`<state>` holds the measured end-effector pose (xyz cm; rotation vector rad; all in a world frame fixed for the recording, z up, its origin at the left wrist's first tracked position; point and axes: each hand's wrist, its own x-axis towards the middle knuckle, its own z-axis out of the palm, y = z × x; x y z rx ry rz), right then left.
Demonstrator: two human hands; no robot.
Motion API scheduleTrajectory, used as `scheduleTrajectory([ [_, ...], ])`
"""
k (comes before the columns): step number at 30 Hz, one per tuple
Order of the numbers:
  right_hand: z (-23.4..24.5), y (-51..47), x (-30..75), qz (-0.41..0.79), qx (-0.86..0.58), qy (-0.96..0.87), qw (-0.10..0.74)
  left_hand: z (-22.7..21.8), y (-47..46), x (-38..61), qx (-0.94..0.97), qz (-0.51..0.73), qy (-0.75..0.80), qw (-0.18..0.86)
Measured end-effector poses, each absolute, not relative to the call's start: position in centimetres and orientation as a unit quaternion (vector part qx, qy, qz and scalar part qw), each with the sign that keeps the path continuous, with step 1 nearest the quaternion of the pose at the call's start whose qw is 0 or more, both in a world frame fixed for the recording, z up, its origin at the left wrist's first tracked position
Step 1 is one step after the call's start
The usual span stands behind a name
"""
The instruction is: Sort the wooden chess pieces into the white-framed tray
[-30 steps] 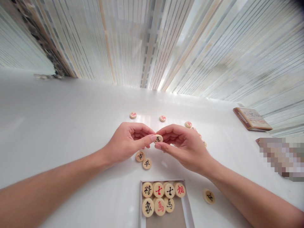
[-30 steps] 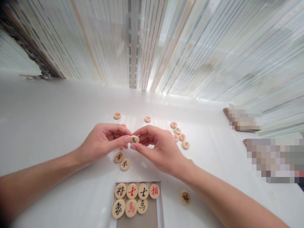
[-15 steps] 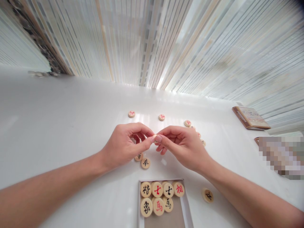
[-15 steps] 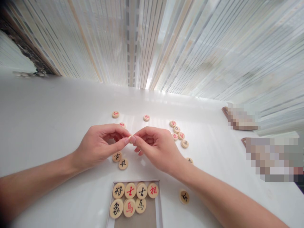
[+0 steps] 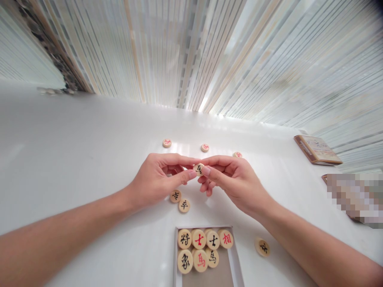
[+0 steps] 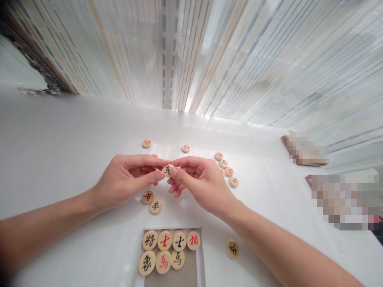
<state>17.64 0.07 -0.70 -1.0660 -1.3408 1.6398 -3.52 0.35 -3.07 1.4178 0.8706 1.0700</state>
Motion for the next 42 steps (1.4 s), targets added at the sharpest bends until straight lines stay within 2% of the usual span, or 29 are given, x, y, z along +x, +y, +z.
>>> scheduleTrajectory([
  [10,-0.91,-0.08,17.72,0.656,-0.433,-0.501,0.363,-2.99,0.22,-3.55,0.601,0.446,0.372,0.548],
  [20,-0.97,-0.19,17.67,0.627,-0.459,-0.531,0.338,-2.94,-0.08,-3.68,0.714,0.439,0.315,0.445],
  [25,-0.77,-0.46,17.56,0.612,-0.456,-0.552,0.336,-2.92,-0.03,-3.71,0.726,0.444,0.303,0.430],
  [37,-1.05,0.09,17.82,0.650,-0.399,-0.540,0.357,-2.93,0.18,-3.40,0.586,0.458,0.356,0.566],
  [42,-0.72,0.03,17.46,0.659,-0.401,-0.518,0.369,-2.86,0.40,-3.45,0.578,0.445,0.364,0.579],
])
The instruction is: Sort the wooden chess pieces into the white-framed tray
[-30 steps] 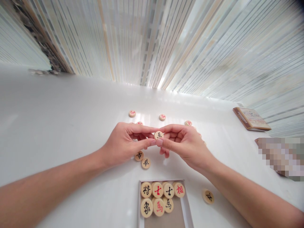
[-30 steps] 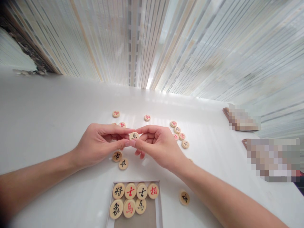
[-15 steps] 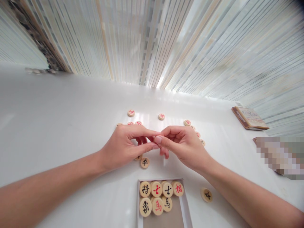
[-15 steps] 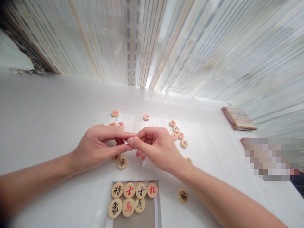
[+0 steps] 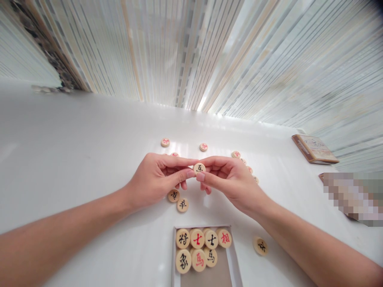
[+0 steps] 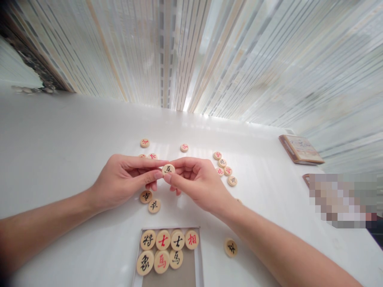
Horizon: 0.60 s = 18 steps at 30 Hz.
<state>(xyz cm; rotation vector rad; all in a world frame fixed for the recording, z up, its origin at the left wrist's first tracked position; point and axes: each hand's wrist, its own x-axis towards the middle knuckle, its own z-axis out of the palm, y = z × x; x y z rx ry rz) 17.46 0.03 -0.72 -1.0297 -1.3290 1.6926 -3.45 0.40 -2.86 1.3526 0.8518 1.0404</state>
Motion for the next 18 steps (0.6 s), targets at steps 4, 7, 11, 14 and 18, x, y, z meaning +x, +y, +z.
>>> scheduleTrajectory([
  [4,-0.94,-0.08,17.45,0.635,-0.440,-0.527,0.356,-2.72,0.15,-3.57,0.599,0.421,0.359,0.579],
  [7,-1.20,-0.25,17.62,0.624,-0.458,-0.533,0.343,-2.65,-0.11,-3.61,0.616,0.412,0.342,0.578],
  [11,-1.25,-0.48,17.67,0.630,-0.447,-0.533,0.346,-2.52,-0.27,-3.59,0.633,0.417,0.321,0.568],
  [14,-1.04,-0.54,17.60,0.625,-0.437,-0.544,0.350,-2.44,-0.24,-3.53,0.646,0.419,0.326,0.549],
  [18,-0.85,-0.47,17.57,0.619,-0.426,-0.560,0.349,-2.49,-0.16,-3.49,0.644,0.425,0.336,0.540],
])
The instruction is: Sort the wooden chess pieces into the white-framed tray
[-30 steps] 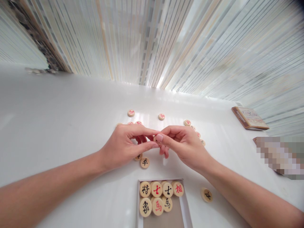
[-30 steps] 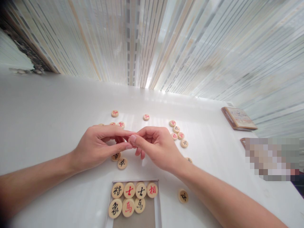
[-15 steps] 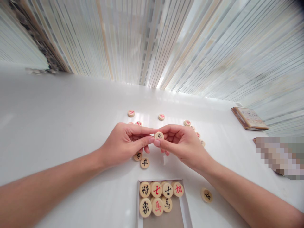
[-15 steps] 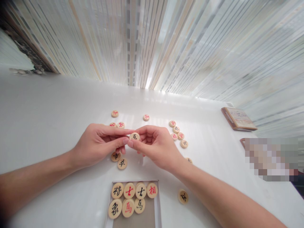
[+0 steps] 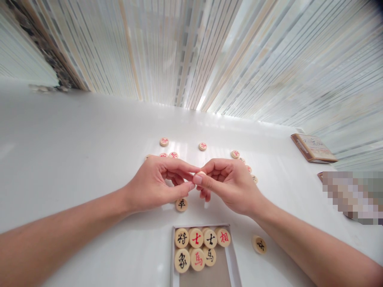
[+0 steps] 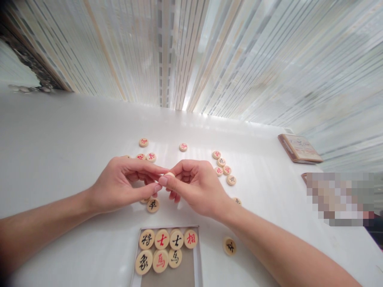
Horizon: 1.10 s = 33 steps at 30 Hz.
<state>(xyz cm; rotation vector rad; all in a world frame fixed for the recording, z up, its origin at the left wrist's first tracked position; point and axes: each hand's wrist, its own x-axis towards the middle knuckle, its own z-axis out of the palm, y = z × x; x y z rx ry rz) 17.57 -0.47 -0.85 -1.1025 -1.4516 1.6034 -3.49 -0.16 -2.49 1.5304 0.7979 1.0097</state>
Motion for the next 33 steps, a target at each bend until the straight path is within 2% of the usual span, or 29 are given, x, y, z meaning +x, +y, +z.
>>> scheduleTrajectory([
  [13,-1.6,-0.1,18.1,0.623,-0.396,-0.585,0.336,-2.7,0.1,-3.5,0.577,0.428,0.347,0.603],
  [17,-2.3,-0.1,18.0,0.613,-0.383,-0.586,0.366,-2.9,0.4,-3.5,0.563,0.432,0.363,0.603],
  [28,-4.2,-0.3,17.9,0.476,-0.394,-0.652,0.439,-3.1,0.3,-3.6,0.589,0.433,0.412,0.544],
  [33,-4.4,-0.6,17.8,0.443,-0.407,-0.655,0.457,-3.1,0.3,-3.6,0.581,0.438,0.401,0.557],
])
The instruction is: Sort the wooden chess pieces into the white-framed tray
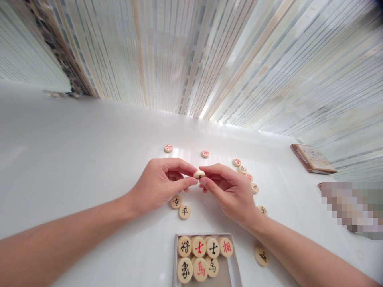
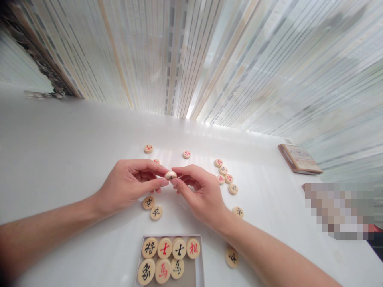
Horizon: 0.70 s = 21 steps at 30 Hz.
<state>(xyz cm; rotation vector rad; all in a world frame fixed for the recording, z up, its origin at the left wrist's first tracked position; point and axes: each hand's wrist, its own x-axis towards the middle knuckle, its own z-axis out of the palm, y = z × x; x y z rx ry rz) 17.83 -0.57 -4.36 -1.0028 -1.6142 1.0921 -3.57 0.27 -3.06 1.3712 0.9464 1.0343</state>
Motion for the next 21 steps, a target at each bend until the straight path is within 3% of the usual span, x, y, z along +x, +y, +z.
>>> scheduleTrajectory([
  [21,-4.91,-0.90,18.33,0.390,-0.389,-0.702,0.451,-3.02,0.18,-3.27,0.572,0.433,0.383,0.581],
])
